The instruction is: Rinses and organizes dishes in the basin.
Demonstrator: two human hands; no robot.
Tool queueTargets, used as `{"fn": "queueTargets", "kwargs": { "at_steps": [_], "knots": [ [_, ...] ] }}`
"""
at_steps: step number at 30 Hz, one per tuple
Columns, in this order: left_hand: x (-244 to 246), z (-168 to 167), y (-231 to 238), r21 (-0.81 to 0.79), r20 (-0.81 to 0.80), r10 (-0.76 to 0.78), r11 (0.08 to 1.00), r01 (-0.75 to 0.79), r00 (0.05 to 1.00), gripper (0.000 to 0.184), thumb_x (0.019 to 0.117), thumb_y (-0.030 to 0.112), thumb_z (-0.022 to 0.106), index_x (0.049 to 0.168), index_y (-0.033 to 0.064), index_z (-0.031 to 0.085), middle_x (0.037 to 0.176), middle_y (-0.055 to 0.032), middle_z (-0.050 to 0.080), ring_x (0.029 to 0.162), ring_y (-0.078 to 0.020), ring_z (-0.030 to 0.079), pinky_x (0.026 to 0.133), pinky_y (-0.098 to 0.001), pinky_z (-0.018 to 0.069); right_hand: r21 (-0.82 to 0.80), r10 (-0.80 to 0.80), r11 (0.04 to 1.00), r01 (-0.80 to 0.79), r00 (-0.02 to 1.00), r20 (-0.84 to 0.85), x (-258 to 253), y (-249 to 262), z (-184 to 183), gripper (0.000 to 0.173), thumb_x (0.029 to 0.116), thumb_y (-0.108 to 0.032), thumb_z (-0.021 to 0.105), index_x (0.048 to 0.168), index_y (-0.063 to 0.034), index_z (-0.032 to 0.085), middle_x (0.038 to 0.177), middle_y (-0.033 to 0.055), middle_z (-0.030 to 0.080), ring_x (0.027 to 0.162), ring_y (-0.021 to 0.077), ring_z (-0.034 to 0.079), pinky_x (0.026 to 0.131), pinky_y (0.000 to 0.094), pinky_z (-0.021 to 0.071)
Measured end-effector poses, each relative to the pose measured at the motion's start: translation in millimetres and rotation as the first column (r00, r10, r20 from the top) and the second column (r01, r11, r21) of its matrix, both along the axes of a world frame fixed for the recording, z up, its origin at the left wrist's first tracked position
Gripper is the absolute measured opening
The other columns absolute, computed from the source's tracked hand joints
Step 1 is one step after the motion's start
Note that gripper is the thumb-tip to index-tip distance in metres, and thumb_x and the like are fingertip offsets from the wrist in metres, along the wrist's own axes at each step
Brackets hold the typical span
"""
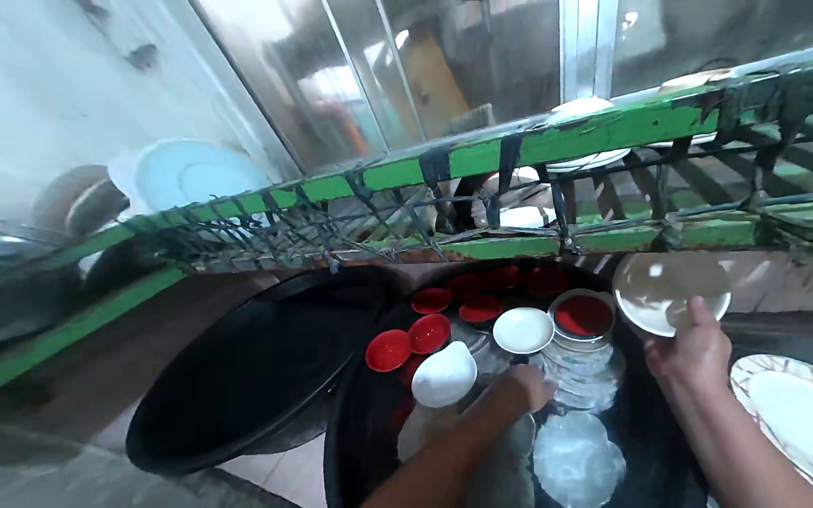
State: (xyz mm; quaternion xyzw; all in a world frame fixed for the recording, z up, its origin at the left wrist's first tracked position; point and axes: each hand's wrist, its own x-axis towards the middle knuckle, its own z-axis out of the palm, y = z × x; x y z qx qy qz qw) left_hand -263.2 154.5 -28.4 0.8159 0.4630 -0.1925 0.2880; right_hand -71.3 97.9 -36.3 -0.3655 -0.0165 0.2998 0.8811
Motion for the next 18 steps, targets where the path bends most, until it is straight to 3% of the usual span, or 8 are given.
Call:
{"fn": "queueTargets", "kwargs": {
  "at_steps": [2, 4, 7, 11, 16, 18],
  "knots": [
    [13.1, -17.1, 9.9, -0.024, 0.098, 0.158, 0.987, -0.156, 0.983, 0.055, 0.1105, 0.039, 0.04, 0.138, -0.0058, 0.055, 0.14, -0.028, 0.056, 0.132, -0.0383, 0.054, 0.111, -0.0551, 0.0399, -0.019, 0.005, 1.0, -0.005, 1.0, -0.004, -0.3, -0.1, 0.8, 0.042, 0.1103, -0.033, 0.039, 0.149, -0.0156, 0.038, 0.133, 0.0121, 0.057, 0.114, 0.0252, 0.064, 0.087, 0.0493, 0.058],
    [21.6, -31.6, 13.8, -0.116, 0.288, 0.341, 0.94, -0.321, 0.895, 0.05, 0.1101, 0.035, 0.044, 0.136, -0.0064, 0.056, 0.137, -0.028, 0.057, 0.129, -0.0373, 0.055, 0.109, -0.0524, 0.0419, -0.044, 0.004, 0.999, -0.004, 1.0, -0.005, -0.1, 0.1, 2.1, 0.042, 0.1102, -0.032, 0.04, 0.149, -0.0158, 0.038, 0.132, 0.0121, 0.057, 0.113, 0.0255, 0.064, 0.086, 0.0496, 0.058],
    [27.1, -42.1, 17.0, -0.274, 0.464, 0.475, 0.88, -0.389, 0.748, 0.039, 0.1101, 0.023, 0.045, 0.13, -0.0068, 0.059, 0.133, -0.0277, 0.058, 0.122, -0.0356, 0.056, 0.103, -0.051, 0.0442, -0.043, 0.003, 0.999, -0.004, 1.0, -0.019, 0.5, 1.9, 1.7, 0.042, 0.1101, -0.032, 0.04, 0.148, -0.0154, 0.039, 0.13, 0.0131, 0.059, 0.11, 0.0266, 0.065, 0.083, 0.0498, 0.0588],
    [25.6, -43.8, 32.9, -0.377, 0.444, 0.568, 0.82, -0.43, 0.693, 0.037, 0.1098, 0.03, 0.044, 0.132, 0.0029, 0.058, 0.116, -0.0208, 0.061, 0.093, -0.0273, 0.061, 0.077, -0.0438, 0.0532, -0.044, 0.014, 0.999, -0.015, 1.0, -0.023, 1.9, 3.0, 3.5, 0.04, 0.1102, -0.031, 0.041, 0.146, -0.013, 0.04, 0.128, 0.0131, 0.059, 0.108, 0.0257, 0.066, 0.083, 0.0485, 0.0589],
    [25.6, -30.0, 41.9, -0.286, 0.379, 0.515, 0.855, -0.432, 0.769, 0.039, 0.1054, 0.033, 0.053, 0.127, 0.0019, 0.061, 0.11, -0.0183, 0.061, 0.086, -0.0249, 0.058, 0.074, -0.0419, 0.0502, -0.051, 0.029, 0.998, -0.03, 0.999, -0.016, 0.7, 2.6, 5.3, 0.042, 0.1103, -0.031, 0.041, 0.15, -0.0152, 0.038, 0.131, 0.0128, 0.059, 0.11, 0.0252, 0.066, 0.083, 0.0476, 0.0589],
    [30.5, -22.4, 41.6, -0.307, 0.37, 0.553, 0.831, -0.463, 0.747, 0.037, 0.1052, 0.032, 0.055, 0.128, 0.0032, 0.059, 0.101, -0.0143, 0.06, 0.075, -0.019, 0.055, 0.067, -0.0348, 0.0481, -0.053, 0.05, 0.997, -0.05, 0.999, 0.008, 1.0, 2.2, 4.7, 0.042, 0.1108, -0.031, 0.039, 0.15, -0.0159, 0.037, 0.13, 0.0124, 0.059, 0.108, 0.0248, 0.066, 0.082, 0.0466, 0.059]
  ]
}}
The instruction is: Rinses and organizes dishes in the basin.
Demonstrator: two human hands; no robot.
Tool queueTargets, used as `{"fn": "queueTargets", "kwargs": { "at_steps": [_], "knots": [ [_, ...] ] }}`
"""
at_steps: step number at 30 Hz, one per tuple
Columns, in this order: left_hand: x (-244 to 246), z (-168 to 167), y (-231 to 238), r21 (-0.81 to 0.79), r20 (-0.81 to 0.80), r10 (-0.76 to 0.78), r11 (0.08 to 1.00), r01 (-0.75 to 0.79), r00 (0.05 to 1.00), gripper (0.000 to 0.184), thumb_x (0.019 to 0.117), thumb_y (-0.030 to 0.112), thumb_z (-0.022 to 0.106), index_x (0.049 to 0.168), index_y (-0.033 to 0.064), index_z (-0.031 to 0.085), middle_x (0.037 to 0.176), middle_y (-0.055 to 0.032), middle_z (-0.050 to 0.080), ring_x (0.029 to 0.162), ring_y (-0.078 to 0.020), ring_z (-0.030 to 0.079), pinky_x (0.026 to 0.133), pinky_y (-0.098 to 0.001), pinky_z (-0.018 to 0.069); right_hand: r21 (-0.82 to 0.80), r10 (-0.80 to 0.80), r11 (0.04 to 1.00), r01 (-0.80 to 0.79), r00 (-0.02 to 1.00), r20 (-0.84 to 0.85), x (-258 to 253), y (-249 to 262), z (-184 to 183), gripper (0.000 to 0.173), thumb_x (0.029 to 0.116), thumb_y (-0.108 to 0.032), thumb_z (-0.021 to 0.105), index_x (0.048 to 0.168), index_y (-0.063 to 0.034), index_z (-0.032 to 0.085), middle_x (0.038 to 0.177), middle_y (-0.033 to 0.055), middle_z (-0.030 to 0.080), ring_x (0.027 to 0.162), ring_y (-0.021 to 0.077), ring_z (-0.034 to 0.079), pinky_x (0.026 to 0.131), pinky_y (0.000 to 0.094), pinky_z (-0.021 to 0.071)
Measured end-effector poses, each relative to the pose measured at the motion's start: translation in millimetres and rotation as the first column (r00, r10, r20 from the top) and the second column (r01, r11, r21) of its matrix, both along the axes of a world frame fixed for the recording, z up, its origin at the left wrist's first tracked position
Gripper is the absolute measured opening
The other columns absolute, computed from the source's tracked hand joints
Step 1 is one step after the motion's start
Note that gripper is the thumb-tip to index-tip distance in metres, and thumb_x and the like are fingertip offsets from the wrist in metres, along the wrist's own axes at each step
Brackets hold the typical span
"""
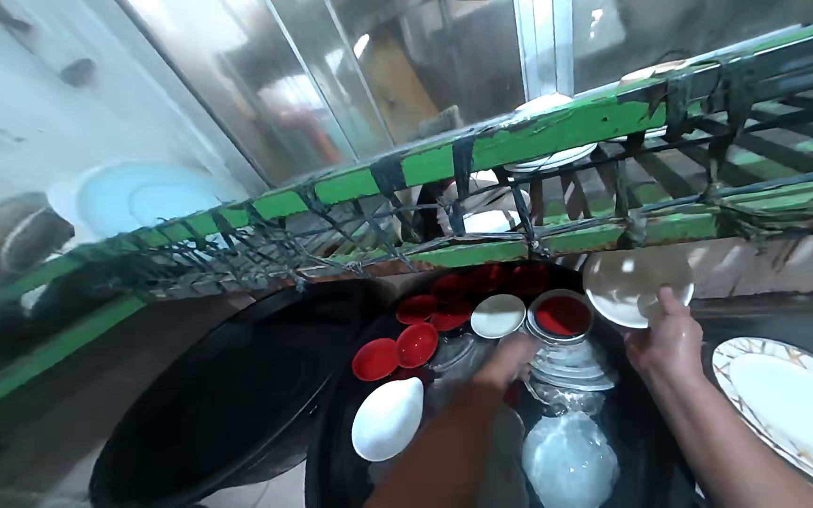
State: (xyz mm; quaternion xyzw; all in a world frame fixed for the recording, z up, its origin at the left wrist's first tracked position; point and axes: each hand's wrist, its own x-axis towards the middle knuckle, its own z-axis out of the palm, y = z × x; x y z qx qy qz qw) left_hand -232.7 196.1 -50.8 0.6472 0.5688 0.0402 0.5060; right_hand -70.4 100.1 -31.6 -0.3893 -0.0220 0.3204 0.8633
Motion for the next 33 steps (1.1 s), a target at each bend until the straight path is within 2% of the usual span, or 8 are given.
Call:
{"fn": "queueTargets", "kwargs": {
  "at_steps": [5, 9, 14, 20, 23, 27, 30, 33],
  "knots": [
    [12.8, 19.3, 2.3, -0.142, 0.139, 0.161, 0.98, -0.141, 0.977, 0.038, 0.1071, 0.027, 0.048, 0.136, 0.0029, 0.053, 0.117, -0.021, 0.061, 0.08, -0.0256, 0.064, 0.068, -0.0383, 0.0554, -0.01, -0.004, 1.0, 0.004, 1.0, 0.011, -0.2, 0.9, -1.7, 0.042, 0.1103, -0.032, 0.041, 0.15, -0.0164, 0.038, 0.129, 0.0127, 0.06, 0.107, 0.0263, 0.068, 0.08, 0.0482, 0.0599],
    [13.1, 24.4, -2.1, -0.052, 0.02, 0.119, 0.992, -0.118, 0.993, 0.025, 0.1028, 0.008, 0.049, 0.126, 0.0, 0.054, 0.099, -0.0136, 0.058, 0.074, -0.0179, 0.056, 0.067, -0.033, 0.0494, -0.009, -0.001, 1.0, 0.002, 1.0, 0.013, -1.0, 0.5, -0.1, 0.042, 0.1102, -0.031, 0.041, 0.15, -0.0161, 0.038, 0.127, 0.013, 0.061, 0.104, 0.0262, 0.068, 0.078, 0.0478, 0.0599],
    [-10.5, -6.2, 4.0, 0.147, 0.009, -0.087, 0.985, 0.085, 0.996, 0.05, 0.1019, 0.013, 0.057, 0.151, 0.0071, 0.046, 0.139, -0.0227, 0.057, 0.121, -0.0374, 0.058, 0.099, -0.0561, 0.0473, -0.023, 0.003, 1.0, -0.003, 1.0, 0.018, -0.7, 0.4, -0.3, 0.044, 0.1098, -0.032, 0.042, 0.151, -0.0162, 0.037, 0.128, 0.0131, 0.06, 0.105, 0.0255, 0.068, 0.079, 0.047, 0.06],
    [-8.7, -23.0, -8.9, 0.069, 0.166, -0.022, 0.998, 0.011, 0.986, 0.072, 0.1027, 0.003, 0.052, 0.164, 0.0206, 0.019, 0.154, -0.0142, 0.045, 0.135, -0.0311, 0.049, 0.106, -0.0519, 0.0444, -0.028, 0.011, 1.0, -0.01, 1.0, 0.02, -0.1, 1.8, -0.6, 0.044, 0.1104, -0.034, 0.04, 0.151, -0.0163, 0.037, 0.132, 0.0135, 0.059, 0.109, 0.0271, 0.067, 0.082, 0.049, 0.0594],
    [-6.6, -37.7, -11.7, 0.153, 0.043, -0.032, 0.988, 0.025, 0.999, 0.077, 0.1026, 0.005, 0.051, 0.165, 0.0139, 0.008, 0.165, -0.0178, 0.028, 0.149, -0.0322, 0.036, 0.119, -0.0499, 0.0341, -0.027, 0.009, 1.0, -0.008, 1.0, 0.025, -0.5, 1.7, -0.3, 0.044, 0.1105, -0.033, 0.04, 0.152, -0.0164, 0.036, 0.133, 0.0135, 0.058, 0.111, 0.027, 0.066, 0.083, 0.0498, 0.059],
    [-7.4, -47.8, -17.1, 0.083, 0.088, 0.148, 0.984, -0.155, 0.985, 0.049, 0.101, 0.01, 0.06, 0.146, -0.0029, 0.045, 0.142, -0.0252, 0.053, 0.129, -0.0343, 0.054, 0.107, -0.0487, 0.0446, -0.029, -0.002, 1.0, 0.003, 0.999, 0.037, -0.6, 2.6, -2.4, 0.045, 0.1101, -0.033, 0.041, 0.152, -0.0164, 0.037, 0.132, 0.0126, 0.059, 0.111, 0.025, 0.066, 0.085, 0.0481, 0.0586],
    [-9.9, -45.7, -28.4, -0.17, 0.225, 0.276, 0.956, -0.241, 0.934, 0.039, 0.1099, 0.017, 0.043, 0.144, -0.0004, 0.046, 0.14, -0.0238, 0.052, 0.123, -0.034, 0.053, 0.098, -0.0524, 0.0474, -0.051, 0.002, 0.999, 0.0, 0.999, 0.048, -0.9, 2.1, -2.4, 0.044, 0.1099, -0.034, 0.042, 0.149, -0.0153, 0.038, 0.125, 0.0113, 0.06, 0.103, 0.0219, 0.066, 0.079, 0.043, 0.0591],
    [-14.5, -50.2, -37.4, -0.354, 0.345, 0.394, 0.895, -0.271, 0.852, 0.037, 0.108, 0.015, 0.046, 0.143, 0.0021, 0.045, 0.129, -0.0218, 0.056, 0.107, -0.0306, 0.058, 0.086, -0.0486, 0.0505, -0.077, 0.015, 0.997, -0.01, 0.998, 0.059, -0.9, 3.1, -2.6, 0.044, 0.1096, -0.032, 0.043, 0.15, -0.0154, 0.038, 0.126, 0.012, 0.06, 0.103, 0.0226, 0.067, 0.078, 0.0437, 0.0593]
  ]
}}
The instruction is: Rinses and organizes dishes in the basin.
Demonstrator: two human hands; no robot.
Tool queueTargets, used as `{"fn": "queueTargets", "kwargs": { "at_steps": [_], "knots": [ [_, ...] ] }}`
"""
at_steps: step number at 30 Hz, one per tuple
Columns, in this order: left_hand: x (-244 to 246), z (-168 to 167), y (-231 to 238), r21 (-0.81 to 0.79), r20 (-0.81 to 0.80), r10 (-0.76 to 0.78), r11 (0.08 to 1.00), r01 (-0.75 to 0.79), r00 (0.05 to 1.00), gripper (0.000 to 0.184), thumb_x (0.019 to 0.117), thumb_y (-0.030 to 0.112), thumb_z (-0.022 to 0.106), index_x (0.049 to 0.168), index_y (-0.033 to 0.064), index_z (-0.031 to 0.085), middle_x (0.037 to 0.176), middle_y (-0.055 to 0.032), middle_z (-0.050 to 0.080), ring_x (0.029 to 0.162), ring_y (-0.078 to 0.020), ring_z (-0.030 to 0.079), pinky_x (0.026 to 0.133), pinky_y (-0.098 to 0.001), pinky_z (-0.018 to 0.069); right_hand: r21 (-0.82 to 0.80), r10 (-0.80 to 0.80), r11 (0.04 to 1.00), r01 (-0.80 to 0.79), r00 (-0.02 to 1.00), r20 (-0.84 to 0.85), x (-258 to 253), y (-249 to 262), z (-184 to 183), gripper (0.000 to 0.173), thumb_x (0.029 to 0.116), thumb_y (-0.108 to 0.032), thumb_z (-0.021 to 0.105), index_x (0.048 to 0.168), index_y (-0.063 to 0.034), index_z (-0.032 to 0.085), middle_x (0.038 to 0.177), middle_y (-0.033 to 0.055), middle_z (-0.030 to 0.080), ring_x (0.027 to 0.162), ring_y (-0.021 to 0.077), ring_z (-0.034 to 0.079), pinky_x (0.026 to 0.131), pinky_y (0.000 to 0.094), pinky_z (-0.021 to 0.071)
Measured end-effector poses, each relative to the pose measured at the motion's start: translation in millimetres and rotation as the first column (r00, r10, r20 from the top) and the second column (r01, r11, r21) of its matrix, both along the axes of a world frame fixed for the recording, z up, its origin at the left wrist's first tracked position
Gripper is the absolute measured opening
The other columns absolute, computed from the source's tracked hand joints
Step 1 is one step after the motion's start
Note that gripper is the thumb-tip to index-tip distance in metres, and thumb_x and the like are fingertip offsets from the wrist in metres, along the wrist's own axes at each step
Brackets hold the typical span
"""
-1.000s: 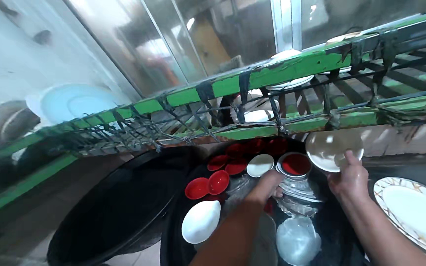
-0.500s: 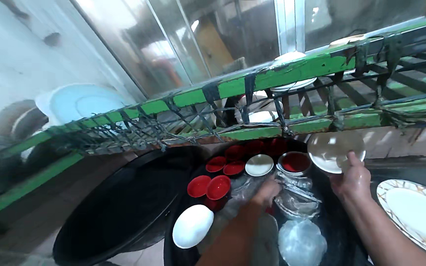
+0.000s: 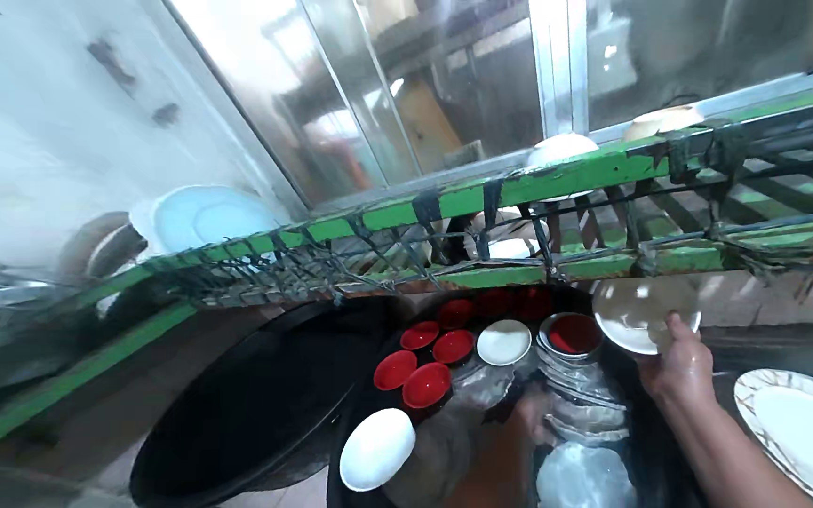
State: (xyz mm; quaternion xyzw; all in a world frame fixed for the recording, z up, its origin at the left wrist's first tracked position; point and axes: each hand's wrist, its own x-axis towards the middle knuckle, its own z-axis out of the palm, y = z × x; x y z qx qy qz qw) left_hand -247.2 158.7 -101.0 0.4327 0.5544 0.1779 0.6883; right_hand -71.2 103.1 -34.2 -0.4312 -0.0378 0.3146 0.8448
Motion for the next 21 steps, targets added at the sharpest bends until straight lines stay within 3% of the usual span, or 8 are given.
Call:
{"fn": "queueTargets", "kwargs": {
  "at_steps": [2, 4, 6, 8, 9, 11, 16, 21],
  "knots": [
    [-0.8, 1.2, -3.7, -0.021, 0.006, 0.028, 0.999, -0.028, 1.0, 0.044, 0.1031, 0.008, 0.053, 0.145, 0.0057, 0.044, 0.124, -0.0229, 0.057, 0.1, -0.0332, 0.06, 0.077, -0.0504, 0.0533, -0.031, 0.011, 0.999, -0.01, 1.0, 0.023, -0.2, 2.2, -1.6, 0.045, 0.1086, -0.027, 0.045, 0.151, -0.0147, 0.037, 0.128, 0.0138, 0.059, 0.105, 0.0244, 0.066, 0.08, 0.0456, 0.0587],
    [1.3, 10.9, -4.3, -0.001, -0.117, -0.031, 1.0, 0.031, 0.993, 0.049, 0.1033, 0.01, 0.054, 0.15, 0.0084, 0.04, 0.135, -0.0249, 0.054, 0.111, -0.0382, 0.06, 0.083, -0.0564, 0.0537, -0.042, 0.026, 0.999, -0.024, 0.998, 0.054, 0.0, 3.3, -4.8, 0.048, 0.1072, -0.022, 0.046, 0.153, -0.0138, 0.036, 0.13, 0.0157, 0.058, 0.107, 0.0262, 0.065, 0.082, 0.0485, 0.058],
    [0.3, 22.5, -7.6, 0.059, -0.286, -0.073, 0.994, 0.094, 0.955, 0.038, 0.1049, 0.017, 0.052, 0.141, 0.0037, 0.05, 0.128, -0.0233, 0.057, 0.109, -0.0356, 0.06, 0.084, -0.055, 0.0533, -0.05, 0.042, 0.998, -0.038, 0.997, 0.066, -1.0, 2.6, -5.1, 0.048, 0.1065, -0.021, 0.047, 0.153, -0.0146, 0.036, 0.131, 0.0159, 0.058, 0.108, 0.0266, 0.065, 0.082, 0.0494, 0.0576],
    [-7.4, 21.5, -4.8, 0.153, -0.431, -0.086, 0.974, 0.167, 0.898, 0.027, 0.1022, 0.017, 0.056, 0.122, -0.0006, 0.062, 0.109, -0.0185, 0.062, 0.092, -0.0284, 0.06, 0.076, -0.0483, 0.0523, -0.05, 0.055, 0.997, -0.051, 0.996, 0.071, -4.4, 0.2, -2.2, 0.047, 0.1061, -0.021, 0.047, 0.152, -0.0149, 0.038, 0.129, 0.0151, 0.059, 0.106, 0.0255, 0.065, 0.081, 0.0483, 0.0576],
    [-12.2, 24.7, -4.0, 0.168, -0.479, -0.11, 0.962, 0.214, 0.871, 0.026, 0.102, 0.016, 0.056, 0.12, -0.0017, 0.062, 0.107, -0.0181, 0.062, 0.091, -0.0277, 0.06, 0.077, -0.0482, 0.0527, -0.049, 0.065, 0.997, -0.061, 0.995, 0.08, -5.7, -1.3, -1.3, 0.047, 0.106, -0.021, 0.047, 0.151, -0.0151, 0.038, 0.128, 0.0141, 0.059, 0.105, 0.0241, 0.065, 0.08, 0.047, 0.0578],
    [-21.0, 34.9, -10.2, 0.194, -0.524, -0.121, 0.947, 0.256, 0.843, 0.029, 0.102, 0.013, 0.055, 0.125, -0.0036, 0.061, 0.117, -0.0203, 0.063, 0.103, -0.029, 0.061, 0.089, -0.0488, 0.0501, -0.029, 0.084, 0.996, -0.082, 0.993, 0.083, -6.4, -3.2, -2.1, 0.047, 0.1055, -0.021, 0.047, 0.151, -0.0146, 0.038, 0.129, 0.0135, 0.059, 0.106, 0.0234, 0.065, 0.082, 0.0464, 0.0578],
    [-41.7, 54.7, -20.6, 0.328, -0.587, -0.157, 0.851, 0.411, 0.794, 0.043, 0.1049, 0.011, 0.05, 0.146, -0.0005, 0.048, 0.138, -0.024, 0.057, 0.127, -0.0325, 0.056, 0.107, -0.0491, 0.0441, -0.056, 0.148, 0.988, -0.147, 0.989, 0.019, -4.9, -4.6, -4.2, 0.048, 0.1052, -0.022, 0.048, 0.152, -0.0153, 0.038, 0.126, 0.0159, 0.06, 0.099, 0.0259, 0.065, 0.076, 0.0464, 0.0566],
    [-48.3, 84.6, -25.0, 0.356, -0.767, -0.127, 0.731, 0.583, 0.628, 0.053, 0.0977, 0.006, 0.055, 0.15, 0.0088, 0.048, 0.144, -0.0215, 0.055, 0.133, -0.0345, 0.054, 0.11, -0.0534, 0.0439, -0.077, 0.208, 0.974, -0.212, 0.976, -0.064, -4.1, -4.0, -4.8, 0.048, 0.1037, -0.022, 0.051, 0.15, -0.0155, 0.04, 0.12, 0.017, 0.062, 0.091, 0.0256, 0.065, 0.068, 0.0433, 0.0554]
  ]
}}
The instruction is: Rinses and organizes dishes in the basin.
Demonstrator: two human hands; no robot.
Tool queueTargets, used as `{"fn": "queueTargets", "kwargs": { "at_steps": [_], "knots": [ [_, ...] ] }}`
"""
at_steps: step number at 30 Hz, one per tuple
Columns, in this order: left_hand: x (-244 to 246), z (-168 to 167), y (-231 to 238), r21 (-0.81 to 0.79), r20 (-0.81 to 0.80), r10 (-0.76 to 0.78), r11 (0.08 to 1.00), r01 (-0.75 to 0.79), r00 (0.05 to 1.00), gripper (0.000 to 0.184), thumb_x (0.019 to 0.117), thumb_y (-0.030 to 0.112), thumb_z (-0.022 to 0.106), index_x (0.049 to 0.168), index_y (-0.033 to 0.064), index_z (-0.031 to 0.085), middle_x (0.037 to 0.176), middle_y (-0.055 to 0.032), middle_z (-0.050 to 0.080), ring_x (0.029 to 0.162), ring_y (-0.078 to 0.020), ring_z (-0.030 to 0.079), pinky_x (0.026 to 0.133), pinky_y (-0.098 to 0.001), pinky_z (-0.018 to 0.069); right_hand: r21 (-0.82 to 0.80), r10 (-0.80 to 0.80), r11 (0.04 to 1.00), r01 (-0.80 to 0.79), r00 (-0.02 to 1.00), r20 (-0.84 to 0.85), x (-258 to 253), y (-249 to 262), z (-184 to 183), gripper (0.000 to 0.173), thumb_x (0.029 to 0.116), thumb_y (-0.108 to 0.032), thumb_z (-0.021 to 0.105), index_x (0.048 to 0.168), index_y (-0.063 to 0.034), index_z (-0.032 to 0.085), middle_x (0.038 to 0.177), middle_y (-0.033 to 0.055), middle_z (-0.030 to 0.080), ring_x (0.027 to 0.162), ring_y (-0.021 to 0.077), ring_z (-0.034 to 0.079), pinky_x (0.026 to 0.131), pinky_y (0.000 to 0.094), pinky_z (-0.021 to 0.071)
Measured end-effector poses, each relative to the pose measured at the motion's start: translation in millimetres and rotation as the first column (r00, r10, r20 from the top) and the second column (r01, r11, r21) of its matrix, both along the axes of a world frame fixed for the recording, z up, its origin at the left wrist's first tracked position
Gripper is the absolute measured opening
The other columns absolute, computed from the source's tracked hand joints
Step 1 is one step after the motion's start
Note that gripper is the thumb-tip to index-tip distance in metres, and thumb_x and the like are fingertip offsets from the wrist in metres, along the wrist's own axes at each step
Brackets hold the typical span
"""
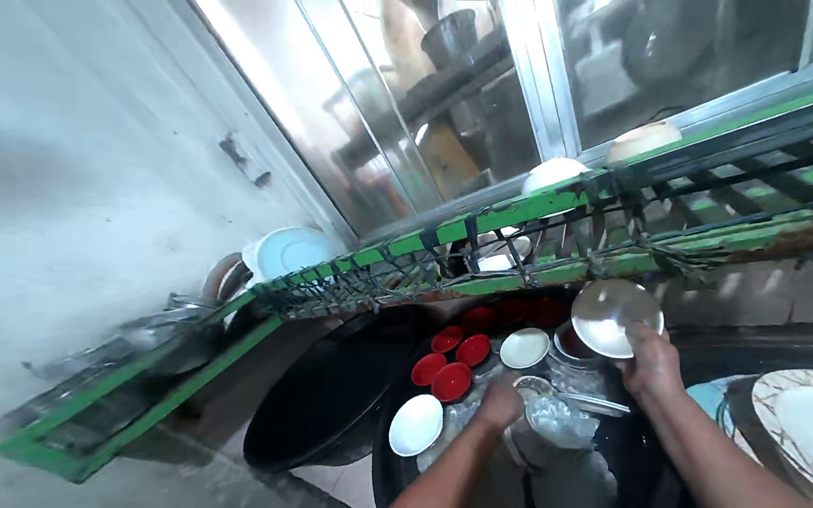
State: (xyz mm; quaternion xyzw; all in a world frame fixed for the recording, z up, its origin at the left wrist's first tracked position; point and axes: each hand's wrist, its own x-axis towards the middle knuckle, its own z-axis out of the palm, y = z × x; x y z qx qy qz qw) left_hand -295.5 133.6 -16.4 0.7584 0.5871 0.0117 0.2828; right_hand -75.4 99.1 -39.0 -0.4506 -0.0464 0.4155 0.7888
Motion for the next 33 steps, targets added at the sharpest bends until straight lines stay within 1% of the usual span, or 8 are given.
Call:
{"fn": "queueTargets", "kwargs": {
  "at_steps": [4, 8, 12, 15, 21, 23, 27, 33],
  "knots": [
    [3.5, 42.0, -16.8, 0.239, -0.151, -0.088, 0.963, 0.123, 0.985, 0.055, 0.0947, 0.0, 0.056, 0.147, 0.017, 0.053, 0.144, -0.0147, 0.058, 0.132, -0.0316, 0.056, 0.111, -0.0525, 0.045, -0.01, 0.062, 0.998, -0.062, 0.998, 0.008, -1.5, -2.5, 2.9, 0.051, 0.1062, -0.025, 0.051, 0.154, -0.0175, 0.036, 0.126, 0.019, 0.06, 0.096, 0.0288, 0.065, 0.072, 0.0462, 0.0553],
    [-3.8, 92.6, -39.1, 0.46, -0.308, -0.199, 0.825, 0.329, 0.93, 0.058, 0.0916, -0.004, 0.061, 0.142, 0.024, 0.058, 0.159, -0.008, 0.043, 0.146, -0.0324, 0.041, 0.115, -0.0553, 0.0388, -0.023, 0.141, 0.99, -0.141, 0.99, 0.01, -2.5, -4.4, 3.3, 0.051, 0.1077, -0.025, 0.048, 0.155, -0.0164, 0.033, 0.127, 0.0212, 0.059, 0.097, 0.0303, 0.066, 0.072, 0.0461, 0.0565],
    [-6.1, 150.3, -70.3, 0.665, -0.478, -0.31, 0.482, 0.57, 0.821, 0.053, 0.0898, -0.006, 0.062, 0.131, 0.0262, 0.067, 0.153, -0.0056, 0.051, 0.141, -0.0334, 0.048, 0.107, -0.0584, 0.0458, 0.041, 0.179, 0.983, -0.177, 0.982, -0.063, -4.4, -4.3, 3.1, 0.051, 0.1091, -0.022, 0.045, 0.157, -0.015, 0.03, 0.131, 0.0248, 0.057, 0.099, 0.0354, 0.068, 0.071, 0.0493, 0.0592],
    [-0.1, 207.1, -87.0, 0.767, -0.494, -0.325, 0.274, 0.581, 0.806, 0.051, 0.086, -0.007, 0.065, 0.126, 0.0245, 0.071, 0.149, -0.0064, 0.056, 0.134, -0.0325, 0.055, 0.103, -0.057, 0.0507, 0.053, 0.244, 0.969, -0.243, 0.97, -0.02, -5.4, -7.5, -0.9, 0.051, 0.1101, -0.024, 0.043, 0.157, -0.0129, 0.028, 0.134, 0.0252, 0.056, 0.105, 0.0361, 0.067, 0.075, 0.0517, 0.0599],
    [49.4, 331.2, -74.6, 0.881, -0.427, -0.246, 0.102, 0.462, 0.87, 0.04, 0.0924, -0.009, 0.057, 0.126, 0.0107, 0.07, 0.145, -0.0166, 0.057, 0.128, -0.0377, 0.059, 0.101, -0.0591, 0.0487, -0.016, 0.34, 0.94, -0.34, 0.937, 0.082, -10.2, -12.7, -2.2, 0.054, 0.1075, -0.019, 0.049, 0.158, -0.0111, 0.032, 0.146, 0.0263, 0.048, 0.121, 0.0395, 0.058, 0.088, 0.0574, 0.0529],
    [78.6, 357.5, -63.3, 0.893, -0.401, -0.244, 0.11, 0.436, 0.883, 0.035, 0.0936, -0.009, 0.056, 0.124, 0.0026, 0.07, 0.136, -0.0231, 0.062, 0.128, -0.0429, 0.057, 0.105, -0.0625, 0.0415, -0.015, 0.363, 0.931, -0.364, 0.924, 0.118, -10.6, -15.8, 2.6, 0.053, 0.1064, -0.012, 0.051, 0.157, -0.0069, 0.035, 0.149, 0.0267, 0.046, 0.127, 0.0385, 0.055, 0.096, 0.0558, 0.0498],
    [138.6, 389.6, -42.3, 0.858, -0.361, -0.122, 0.345, 0.381, 0.924, 0.041, 0.096, -0.009, 0.055, 0.133, 0.0067, 0.064, 0.127, -0.0217, 0.066, 0.121, -0.0383, 0.062, 0.102, -0.0601, 0.0452, 0.043, 0.376, 0.921, -0.386, 0.914, 0.151, -11.8, -16.2, 6.1, 0.051, 0.1035, -0.003, 0.052, 0.152, 0.0023, 0.038, 0.148, 0.0286, 0.047, 0.132, 0.0339, 0.052, 0.108, 0.0471, 0.0443],
    [190.4, 360.2, 46.8, 0.832, -0.478, -0.109, 0.263, 0.489, 0.871, 0.037, 0.1015, -0.002, 0.05, 0.136, 0.0062, 0.061, 0.138, -0.0216, 0.06, 0.128, -0.0421, 0.058, 0.104, -0.0623, 0.0446, 0.081, 0.481, 0.855, -0.512, 0.842, 0.243, -7.7, -28.4, 7.7, 0.054, 0.1041, -0.011, 0.05, 0.155, 0.0001, 0.037, 0.148, 0.0269, 0.048, 0.133, 0.0306, 0.053, 0.11, 0.0452, 0.0445]
  ]
}}
